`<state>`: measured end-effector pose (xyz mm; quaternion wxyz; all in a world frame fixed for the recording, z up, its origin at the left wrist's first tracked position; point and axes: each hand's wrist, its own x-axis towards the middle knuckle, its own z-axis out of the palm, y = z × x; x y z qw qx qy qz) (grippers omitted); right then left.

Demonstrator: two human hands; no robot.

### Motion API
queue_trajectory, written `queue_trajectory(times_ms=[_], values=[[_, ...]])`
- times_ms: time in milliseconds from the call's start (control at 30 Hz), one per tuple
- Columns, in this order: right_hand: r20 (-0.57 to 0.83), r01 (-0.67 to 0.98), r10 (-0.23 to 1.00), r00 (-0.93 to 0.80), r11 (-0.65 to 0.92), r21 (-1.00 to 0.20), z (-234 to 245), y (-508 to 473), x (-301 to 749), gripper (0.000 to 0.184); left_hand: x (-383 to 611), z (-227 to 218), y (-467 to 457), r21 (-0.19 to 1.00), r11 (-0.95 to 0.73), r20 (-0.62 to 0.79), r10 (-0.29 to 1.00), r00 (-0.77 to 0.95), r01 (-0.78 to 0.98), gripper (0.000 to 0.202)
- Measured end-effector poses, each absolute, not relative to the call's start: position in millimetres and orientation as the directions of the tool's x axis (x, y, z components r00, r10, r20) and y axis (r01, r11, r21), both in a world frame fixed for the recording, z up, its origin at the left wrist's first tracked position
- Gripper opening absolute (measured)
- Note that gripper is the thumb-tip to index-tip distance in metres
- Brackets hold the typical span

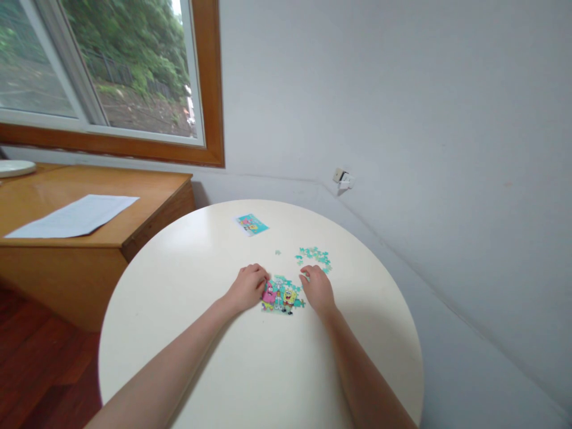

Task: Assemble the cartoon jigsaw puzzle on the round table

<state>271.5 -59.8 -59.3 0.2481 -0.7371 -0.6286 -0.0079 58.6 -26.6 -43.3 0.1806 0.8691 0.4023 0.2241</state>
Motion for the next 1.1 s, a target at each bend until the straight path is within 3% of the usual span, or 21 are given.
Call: queue_trajectory(times_ms=[267,567,1100], values=[[0.351,0.917,0.923,0.158,-0.006,-0.399,-62.2,-57.4,274.7,0.024,58.5,-43.6,-26.2,0.498,-0.611,0.243,0.78,0.577,0.616,0.025],[0.319,0.94,0.935,0.153,-0.038,-0.338,-57.5,-59.4,271.3,0.026,58.7,-44.7,-25.7,0.49,-0.614,0.241,0.778,0.58,0.62,0.026],[0.354,0.935,0.922,0.156,-0.022,-0.353,-58.4,-58.1,272.4,0.042,57.8,-44.7,-26.0,0.497,-0.617,0.249,0.775,0.58,0.61,0.025]])
